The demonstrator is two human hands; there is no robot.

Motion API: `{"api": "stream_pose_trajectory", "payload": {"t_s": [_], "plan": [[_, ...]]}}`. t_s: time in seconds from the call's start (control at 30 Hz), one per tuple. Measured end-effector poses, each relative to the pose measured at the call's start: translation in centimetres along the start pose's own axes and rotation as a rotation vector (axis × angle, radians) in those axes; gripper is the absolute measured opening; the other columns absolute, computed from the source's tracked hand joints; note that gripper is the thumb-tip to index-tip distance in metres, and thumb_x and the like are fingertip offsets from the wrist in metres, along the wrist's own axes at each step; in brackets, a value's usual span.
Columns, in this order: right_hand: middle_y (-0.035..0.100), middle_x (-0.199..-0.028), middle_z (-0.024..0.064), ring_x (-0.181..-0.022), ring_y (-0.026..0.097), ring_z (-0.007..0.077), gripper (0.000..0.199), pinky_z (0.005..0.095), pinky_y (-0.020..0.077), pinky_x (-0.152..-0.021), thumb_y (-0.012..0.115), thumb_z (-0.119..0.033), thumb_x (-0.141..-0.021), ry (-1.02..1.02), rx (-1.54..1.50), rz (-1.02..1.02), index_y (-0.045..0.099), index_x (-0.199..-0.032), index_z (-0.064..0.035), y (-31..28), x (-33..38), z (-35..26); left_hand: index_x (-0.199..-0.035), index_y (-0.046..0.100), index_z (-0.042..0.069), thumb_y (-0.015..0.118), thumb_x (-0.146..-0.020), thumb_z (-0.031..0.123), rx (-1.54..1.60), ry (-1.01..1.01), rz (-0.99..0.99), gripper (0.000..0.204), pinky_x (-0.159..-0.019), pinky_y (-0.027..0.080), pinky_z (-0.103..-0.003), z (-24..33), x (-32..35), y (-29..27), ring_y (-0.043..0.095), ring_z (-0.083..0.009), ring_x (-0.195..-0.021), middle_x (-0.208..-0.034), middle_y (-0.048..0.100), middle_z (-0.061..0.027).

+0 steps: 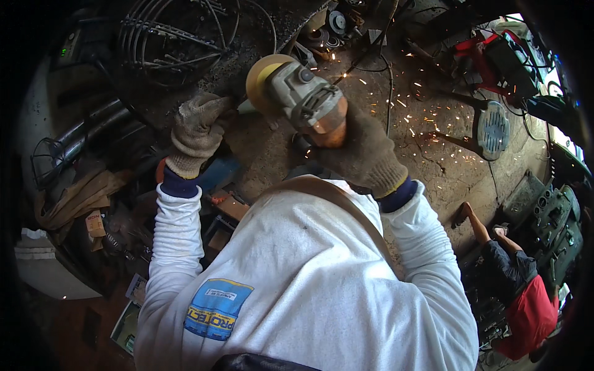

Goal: The person welds and grinds a metal cage structure, using a welding torch to join wires, a hammer to shape the metal, and an angle grinder to smooth the joints.

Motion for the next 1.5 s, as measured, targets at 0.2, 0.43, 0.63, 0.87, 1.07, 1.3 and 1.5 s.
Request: {"api": "stream_pose_trajectory", "payload": {"t_s": [0.2,0.43,0.63,0.87,1.07,1.3,1.5], "plan": [[0.070,-0.122,0.0170,-0.112,0.070,0.0310,0.080,0.0405,0.0564,-0.097,0.092,-0.034,-0.071,-0.050,0.059,-0.062,0.055,-0.135,-0.0042,0.9,1.4,2.3,-0.111,0.073,0.006,0.070,-0.082,0.008,0.060,-0.004,-0.021,0.029,-0.073,0.057,-0.042,0.4,-0.3,-0.4,0.069,-0.0355,-0.086,-0.099,0.071,-0.0167],[0.068,-0.124,0.0181,-0.113,0.069,0.0328,0.084,0.0416,0.0557,-0.098,0.093,-0.033,-0.071,-0.161,0.013,-0.069,0.053,-0.139,-0.0034,1.3,1.4,2.0,-0.112,0.074,0.007,0.063,-0.072,0.002,-0.051,0.011,-0.013,0.042,-0.073,0.058,-0.041,-0.6,0.5,0.0,0.069,-0.0345,-0.084,-0.096,0.071,-0.0141],[0.068,-0.125,0.0172,-0.113,0.069,0.0311,0.085,0.0408,0.0557,-0.098,0.093,-0.032,-0.070,-0.177,0.011,-0.028,0.053,-0.139,-0.0040,2.3,0.9,2.7,-0.111,0.073,0.007,0.064,-0.070,0.000,-0.065,0.017,-0.008,0.042,-0.075,0.057,-0.042,-0.1,-0.1,-0.2,0.068,-0.0356,-0.086,-0.096,0.069,-0.0145],[0.069,-0.126,0.0162,-0.114,0.068,0.0247,0.079,0.0376,0.0528,-0.100,0.095,-0.025,-0.071,-0.222,-0.048,-0.021,0.057,-0.136,-0.0008,2.3,0.2,1.9,-0.103,0.074,0.007,0.070,-0.088,0.011,-0.028,-0.014,-0.031,0.016,-0.069,0.055,-0.043,0.6,-0.6,-0.5,0.068,-0.0356,-0.081,-0.091,0.070,-0.0151],[0.071,-0.119,0.0167,-0.109,0.071,0.0297,0.078,0.0403,0.0560,-0.096,0.091,-0.024,-0.066,-0.179,0.043,0.006,0.057,-0.134,-0.0046,1.7,0.2,1.3,-0.102,0.074,0.007,0.073,-0.084,0.006,0.004,-0.033,-0.006,0.018,-0.069,0.055,-0.043,0.5,-0.4,-0.5,0.068,-0.0353,-0.081,-0.092,0.069,-0.0150],[0.069,-0.126,0.0143,-0.115,0.067,0.0241,0.079,0.0380,0.0528,-0.101,0.095,-0.024,-0.069,-0.228,-0.046,0.015,0.057,-0.134,-0.0014,2.2,-0.2,1.0,-0.108,0.073,0.007,0.065,-0.069,0.000,-0.048,-0.030,-0.035,0.040,-0.078,0.057,-0.042,-0.2,-0.1,-0.2,0.069,-0.0360,-0.090,-0.100,0.070,-0.0154],[0.070,-0.121,0.0177,-0.111,0.070,0.0319,0.085,0.0407,0.0558,-0.097,0.094,-0.036,-0.067,-0.141,0.121,-0.007,0.056,-0.135,-0.0033,0.9,-0.4,2.4,-0.099,0.073,0.005,0.071,-0.083,0.002,-0.013,0.018,-0.006,0.017,-0.069,0.056,-0.041,0.0,-0.4,-0.2,0.069,-0.0340,-0.081,-0.091,0.071,-0.0149]]}}
Point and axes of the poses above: each hand's wrist, its own x-axis away from the middle knuckle, its own y-axis out of the palm, z = x × y, the point moved 1 cm from there along -x, towards the middle knuckle
